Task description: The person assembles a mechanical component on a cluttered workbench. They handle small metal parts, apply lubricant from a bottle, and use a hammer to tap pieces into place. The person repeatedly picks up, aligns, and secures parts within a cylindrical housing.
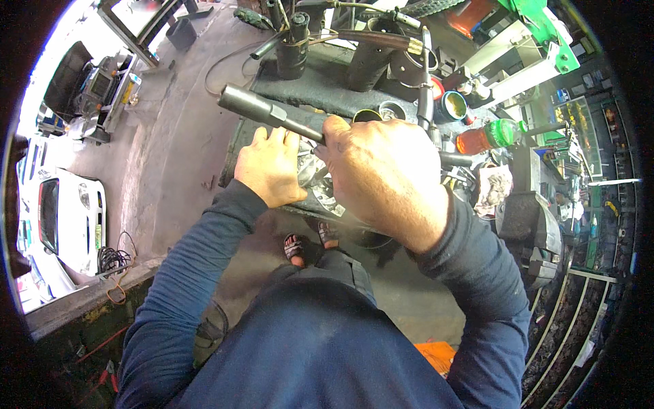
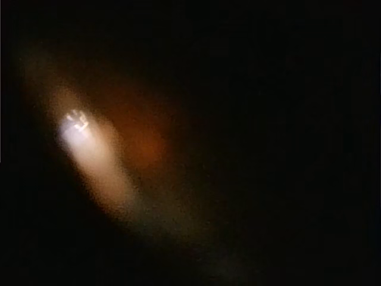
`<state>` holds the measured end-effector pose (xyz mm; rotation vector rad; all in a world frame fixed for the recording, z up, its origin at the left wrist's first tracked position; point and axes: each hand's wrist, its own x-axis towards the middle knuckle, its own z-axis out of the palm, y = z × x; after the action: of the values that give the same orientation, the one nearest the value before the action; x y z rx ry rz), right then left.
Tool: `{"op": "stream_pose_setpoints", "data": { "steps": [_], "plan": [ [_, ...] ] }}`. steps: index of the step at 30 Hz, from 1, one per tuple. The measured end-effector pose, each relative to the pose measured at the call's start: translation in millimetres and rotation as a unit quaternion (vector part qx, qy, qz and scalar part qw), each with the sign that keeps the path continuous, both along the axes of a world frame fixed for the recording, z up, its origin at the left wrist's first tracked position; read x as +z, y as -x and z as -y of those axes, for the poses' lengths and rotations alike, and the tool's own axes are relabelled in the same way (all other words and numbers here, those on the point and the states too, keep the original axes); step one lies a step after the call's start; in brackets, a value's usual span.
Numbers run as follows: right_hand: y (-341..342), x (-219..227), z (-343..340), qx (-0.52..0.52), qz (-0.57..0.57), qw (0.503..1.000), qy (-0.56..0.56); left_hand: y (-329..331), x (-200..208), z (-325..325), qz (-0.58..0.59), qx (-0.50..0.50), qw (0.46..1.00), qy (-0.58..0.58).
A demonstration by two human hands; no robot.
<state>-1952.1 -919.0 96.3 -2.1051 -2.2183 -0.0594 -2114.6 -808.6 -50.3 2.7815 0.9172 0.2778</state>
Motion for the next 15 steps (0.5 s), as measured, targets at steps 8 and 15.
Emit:
{"op": "stream_pose_setpoints", "data": {
  "steps": [8,15],
  "plan": [
    [-2,-8,-9,0.008,0.007,1.000,-0.023,0,-4,1,0.017,0.004,1.000,-0.006],
    [-18,-19,-32,0.049,0.027,0.998,-0.035,-1,12,10,-0.037,0.027,0.999,0.018]
  ]
}}
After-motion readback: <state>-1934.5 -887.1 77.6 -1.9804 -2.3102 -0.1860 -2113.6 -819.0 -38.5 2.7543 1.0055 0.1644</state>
